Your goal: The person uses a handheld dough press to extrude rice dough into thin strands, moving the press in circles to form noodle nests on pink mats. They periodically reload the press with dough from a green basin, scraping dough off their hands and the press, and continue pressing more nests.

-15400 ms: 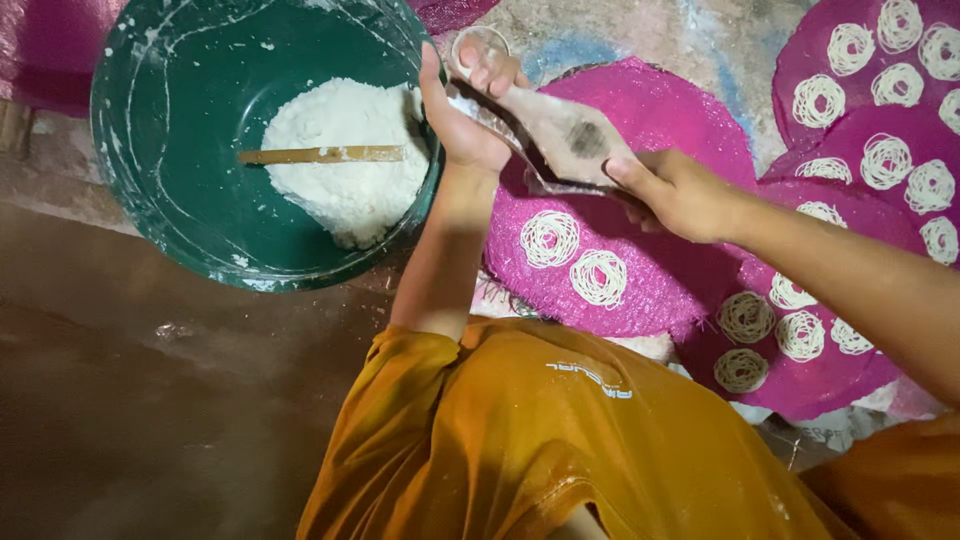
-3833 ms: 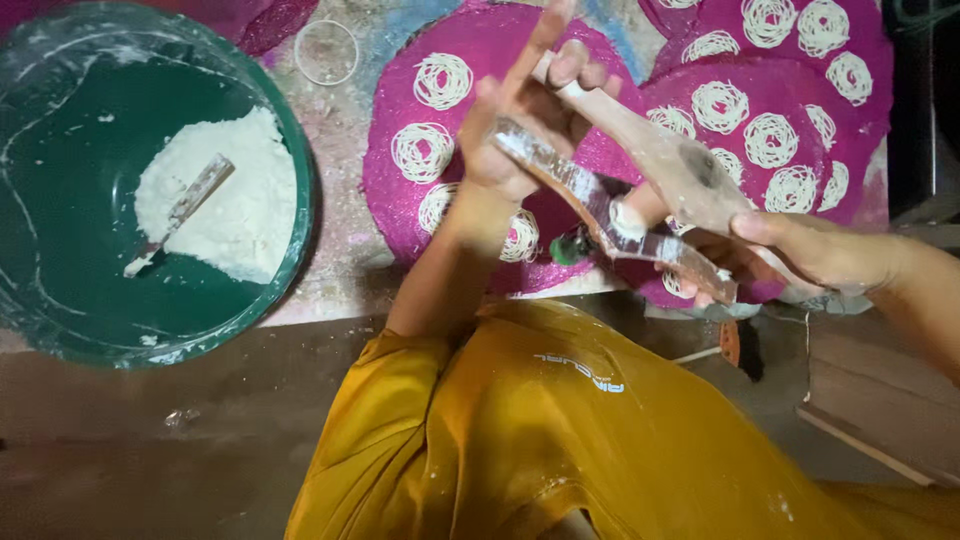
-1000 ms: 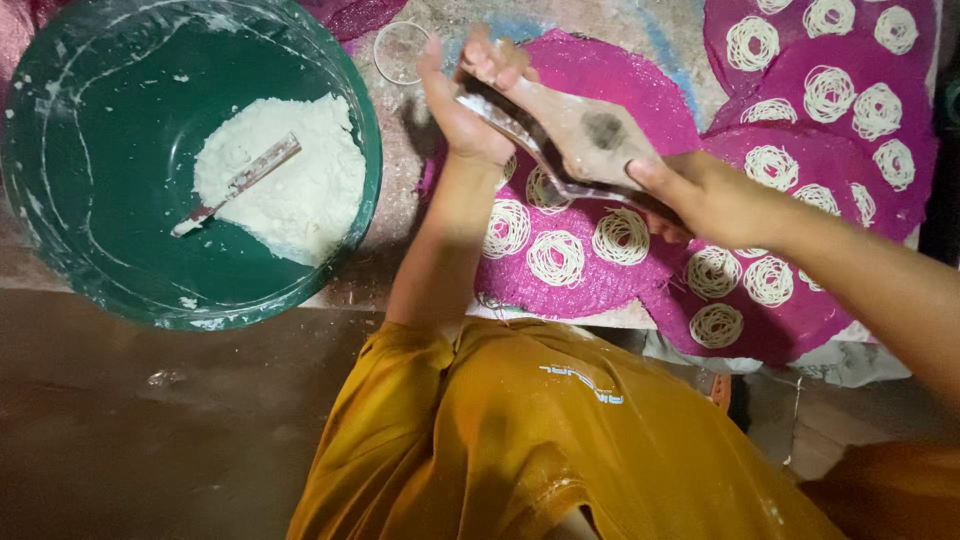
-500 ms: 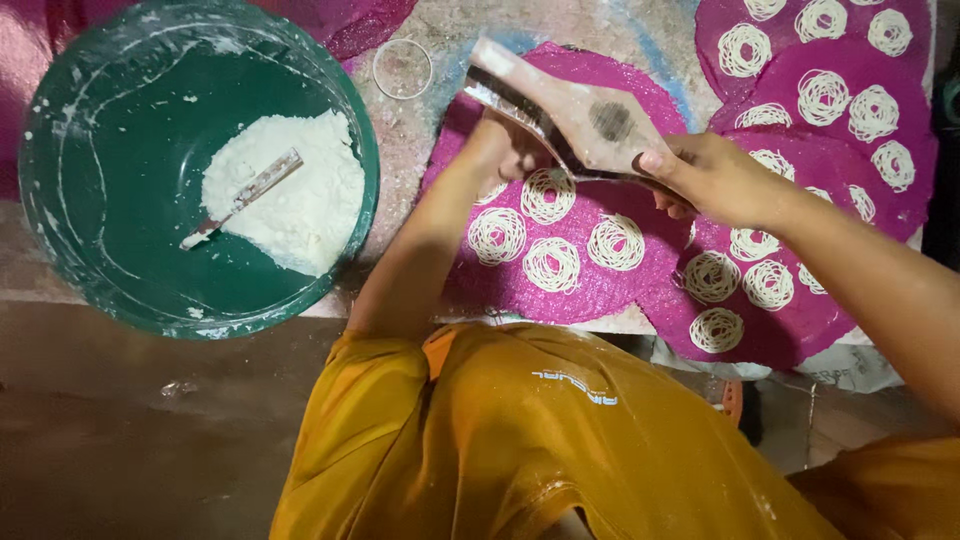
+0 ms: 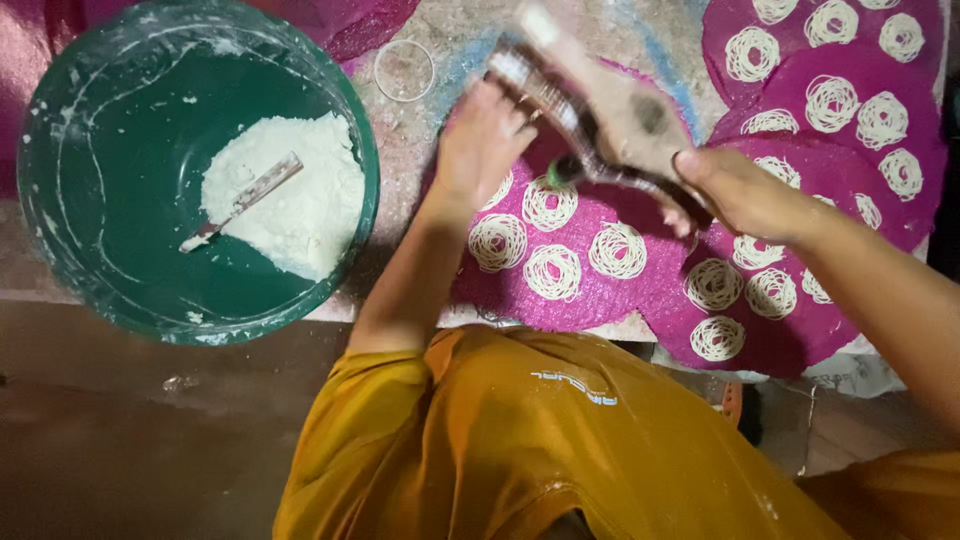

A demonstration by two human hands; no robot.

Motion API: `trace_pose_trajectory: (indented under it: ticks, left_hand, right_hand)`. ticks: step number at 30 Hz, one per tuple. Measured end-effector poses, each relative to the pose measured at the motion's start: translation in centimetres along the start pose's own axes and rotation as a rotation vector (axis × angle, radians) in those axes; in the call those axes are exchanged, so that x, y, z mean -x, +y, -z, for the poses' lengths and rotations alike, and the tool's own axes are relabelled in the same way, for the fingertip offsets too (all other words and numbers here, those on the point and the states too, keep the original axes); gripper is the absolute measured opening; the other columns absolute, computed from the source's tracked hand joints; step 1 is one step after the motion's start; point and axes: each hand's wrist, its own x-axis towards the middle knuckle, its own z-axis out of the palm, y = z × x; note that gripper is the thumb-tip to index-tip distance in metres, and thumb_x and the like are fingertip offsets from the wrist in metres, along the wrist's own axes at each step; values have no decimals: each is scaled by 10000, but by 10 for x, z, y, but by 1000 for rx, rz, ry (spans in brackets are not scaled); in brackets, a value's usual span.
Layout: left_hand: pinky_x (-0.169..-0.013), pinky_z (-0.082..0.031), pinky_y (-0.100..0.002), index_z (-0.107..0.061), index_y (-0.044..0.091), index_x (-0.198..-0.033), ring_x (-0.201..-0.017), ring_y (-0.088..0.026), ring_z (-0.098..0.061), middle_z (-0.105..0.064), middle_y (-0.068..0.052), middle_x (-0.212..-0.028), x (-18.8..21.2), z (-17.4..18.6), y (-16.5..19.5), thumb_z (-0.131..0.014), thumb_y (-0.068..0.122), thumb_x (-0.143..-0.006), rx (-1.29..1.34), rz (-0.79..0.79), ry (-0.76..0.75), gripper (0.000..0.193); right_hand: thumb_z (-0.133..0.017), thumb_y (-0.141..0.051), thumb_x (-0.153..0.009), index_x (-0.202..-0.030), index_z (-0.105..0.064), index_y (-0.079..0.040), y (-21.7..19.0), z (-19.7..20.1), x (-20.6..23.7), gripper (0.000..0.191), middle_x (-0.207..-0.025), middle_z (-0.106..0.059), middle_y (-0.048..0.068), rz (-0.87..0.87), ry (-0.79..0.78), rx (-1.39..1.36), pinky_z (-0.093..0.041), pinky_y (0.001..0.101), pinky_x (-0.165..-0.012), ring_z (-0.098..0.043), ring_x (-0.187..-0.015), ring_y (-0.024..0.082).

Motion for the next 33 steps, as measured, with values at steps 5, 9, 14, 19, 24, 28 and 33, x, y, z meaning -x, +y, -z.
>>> trace_pose_trajectory:
  ticks: [5,9,14,19,24,28,33]
  left_hand:
    - [-1004,-478,-400,-561,120,-982,-895,-206,-586,-552,-17,-837,-62,-27,-4,-547,624,-975,571,-109,-390,505]
    - [-872,-459,-370,-499,150,-813,-747,-169,-492,-444,18,-725,-93,-19,-1,-517,577,-998,552,-195,-319,466]
    - [-785,-429,-352,-463,168,-766,-701,-153,-450,-414,28,-715,-98,2,-11,-471,546,-1006,518,-232,-321,447]
    - [-762,-448,-404,-445,182,-730,-652,-158,-438,-410,32,-673,-117,-9,-24,-454,512,-957,497,-299,-195,401]
    - [-742,-422,-394,-439,170,-744,-648,-165,-421,-388,16,-676,-127,2,-6,-413,508,-958,439,-309,-240,401]
    - [-746,-430,-415,-433,176,-726,-645,-189,-424,-373,7,-648,-122,2,-20,-384,476,-935,432,-309,-136,369]
    - [-765,-452,-407,-471,140,-750,-674,-202,-462,-448,-17,-676,-135,-18,-19,-328,520,-974,580,-286,-284,463]
  right_hand:
    - [-241,-651,-999,-943,-631,-45,-25,19,-10,723,-734,-680,86,-148,-79,-55,-613,391,-649,-699,-639,192]
    - [-296,-647,-1026,-982,-653,-16,-46,16,-26,726,-733,-681,114,-148,180,260,-597,405,-642,-681,-647,208]
    - [-318,-655,-1019,-990,-656,21,-53,3,-32,756,-728,-673,112,-114,166,206,-600,391,-628,-683,-652,198]
    - [-334,-610,-1052,-1023,-693,-8,-63,25,-26,701,-710,-685,129,-201,212,416,-557,410,-631,-675,-634,215]
    - [-344,-594,-1040,-1044,-660,-5,-70,12,-34,668,-695,-664,110,-108,240,292,-575,402,-583,-673,-608,208]
    - [-307,-614,-1050,-956,-661,12,-63,19,-34,726,-687,-652,124,-225,132,290,-587,402,-607,-679,-614,234]
    - [-353,-621,-1039,-1028,-668,-65,-49,37,-37,639,-688,-664,118,-109,304,412,-553,380,-637,-679,-635,202]
